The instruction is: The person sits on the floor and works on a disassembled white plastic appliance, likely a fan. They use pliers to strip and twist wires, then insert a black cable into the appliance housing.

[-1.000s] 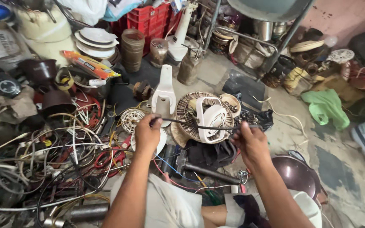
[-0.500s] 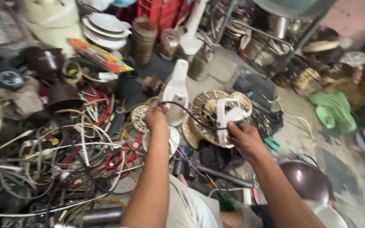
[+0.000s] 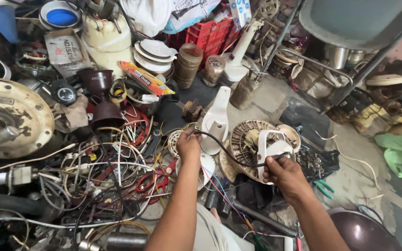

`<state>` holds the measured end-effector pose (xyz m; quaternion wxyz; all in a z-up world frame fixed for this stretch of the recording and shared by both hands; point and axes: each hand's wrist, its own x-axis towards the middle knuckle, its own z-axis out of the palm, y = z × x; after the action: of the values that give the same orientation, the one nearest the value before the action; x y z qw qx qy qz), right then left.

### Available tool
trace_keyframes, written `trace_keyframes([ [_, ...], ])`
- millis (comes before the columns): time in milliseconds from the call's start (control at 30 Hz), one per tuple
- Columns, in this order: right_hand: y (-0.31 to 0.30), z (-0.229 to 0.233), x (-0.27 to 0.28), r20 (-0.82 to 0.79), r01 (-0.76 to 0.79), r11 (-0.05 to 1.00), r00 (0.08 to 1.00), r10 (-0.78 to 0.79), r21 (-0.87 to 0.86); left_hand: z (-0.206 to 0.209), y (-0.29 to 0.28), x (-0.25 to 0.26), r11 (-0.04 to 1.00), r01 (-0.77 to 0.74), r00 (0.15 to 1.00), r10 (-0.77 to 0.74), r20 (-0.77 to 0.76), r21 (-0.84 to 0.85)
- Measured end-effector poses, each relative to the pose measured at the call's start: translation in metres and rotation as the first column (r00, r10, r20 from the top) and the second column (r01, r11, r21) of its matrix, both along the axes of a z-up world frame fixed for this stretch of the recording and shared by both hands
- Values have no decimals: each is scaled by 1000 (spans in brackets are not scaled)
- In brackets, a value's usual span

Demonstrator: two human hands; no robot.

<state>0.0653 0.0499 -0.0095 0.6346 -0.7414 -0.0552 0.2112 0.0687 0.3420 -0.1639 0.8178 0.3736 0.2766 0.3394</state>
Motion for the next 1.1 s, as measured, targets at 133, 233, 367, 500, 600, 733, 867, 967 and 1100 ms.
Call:
trace_keyframes([
  [133,-20,3,-10,32,-88,992,995,91,-91,32,-11,-33,934,51,971,36,-237,353],
  [233,-48,1,-27,85,-97,987,991,108,-127,80,-41,-87,454,163,826,423,-373,876],
  [367,-81,-19,-48,171,82,997,982,-81,5,139,-137,-140,294,127,991,-8,-131,947],
  [500,-98,-40,-53,189,136,987,970,-150,86,158,-200,-169,115,77,977,-208,-51,990],
  [600,-112,-53,-60,151,153,982,974,-168,106,152,-210,-166,59,182,960,-227,-164,982],
  [733,-118,-78,-71,-5,235,965,972,-236,120,131,-215,-163,52,292,915,-307,-263,955],
  [867,-125,-100,-81,-67,227,960,973,-219,163,118,-222,-163,98,287,907,-349,-237,953],
  [967,-130,-110,-82,-36,114,979,993,-109,169,114,-225,-163,43,333,890,-345,-299,942],
  [1100,-129,-116,-83,-80,63,977,996,-48,205,114,-223,-164,-23,315,877,-377,-300,949],
])
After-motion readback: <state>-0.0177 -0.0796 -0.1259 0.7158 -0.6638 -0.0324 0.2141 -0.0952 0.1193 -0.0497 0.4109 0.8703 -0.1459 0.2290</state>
